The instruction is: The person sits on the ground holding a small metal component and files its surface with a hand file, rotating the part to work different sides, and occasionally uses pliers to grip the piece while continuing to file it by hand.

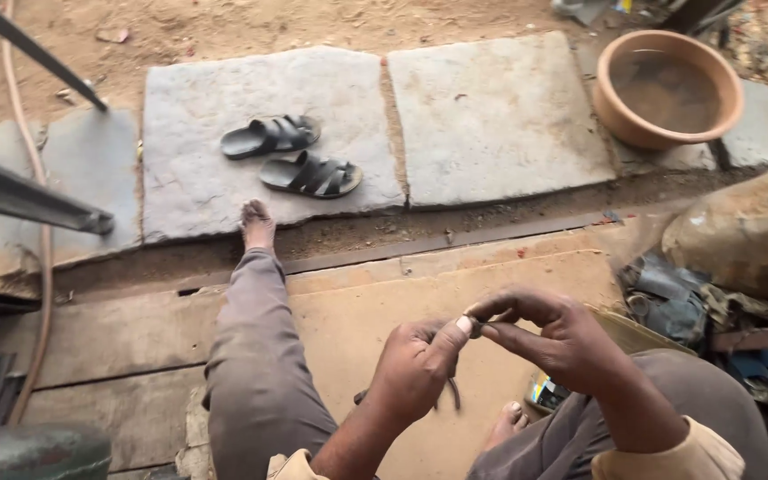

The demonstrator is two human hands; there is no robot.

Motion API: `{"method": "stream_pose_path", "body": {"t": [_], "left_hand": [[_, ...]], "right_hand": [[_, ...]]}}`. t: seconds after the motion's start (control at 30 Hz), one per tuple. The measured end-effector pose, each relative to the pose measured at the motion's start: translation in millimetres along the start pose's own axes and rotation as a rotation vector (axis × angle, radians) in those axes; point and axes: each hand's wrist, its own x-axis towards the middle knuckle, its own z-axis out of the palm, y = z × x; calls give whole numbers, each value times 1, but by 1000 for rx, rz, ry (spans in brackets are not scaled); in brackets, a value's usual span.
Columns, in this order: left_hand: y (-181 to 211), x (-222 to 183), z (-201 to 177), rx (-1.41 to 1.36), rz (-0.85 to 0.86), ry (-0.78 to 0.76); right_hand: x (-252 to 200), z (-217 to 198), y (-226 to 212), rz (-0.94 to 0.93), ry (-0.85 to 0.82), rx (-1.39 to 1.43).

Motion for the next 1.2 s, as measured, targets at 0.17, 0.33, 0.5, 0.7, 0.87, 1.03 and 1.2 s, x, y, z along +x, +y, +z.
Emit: {"method": "stream_pose_path", "body": {"t": [0.17, 0.33, 0.5, 0.7, 0.87, 1.03, 1.2], "left_hand": [[-3, 2, -3, 33, -32, -37], [-2, 1, -7, 26, -35, -44], [7, -1, -9, 77, -45, -60], [3, -2, -10, 90, -37, -60], [1, -2, -11, 102, -27, -54], [9, -7, -11, 114, -41, -35], [14, -10, -12, 232, -9, 6]], "right_hand": [[3, 1, -2, 27, -18, 86], [5, 1, 4, 26, -67, 173], [5, 1, 10, -20, -84, 271], [5, 3, 13, -27, -36, 191], [4, 6, 10, -25, -5, 126], [4, 6, 7, 0, 7, 74], [4, 6, 7, -10, 3, 16]]}}
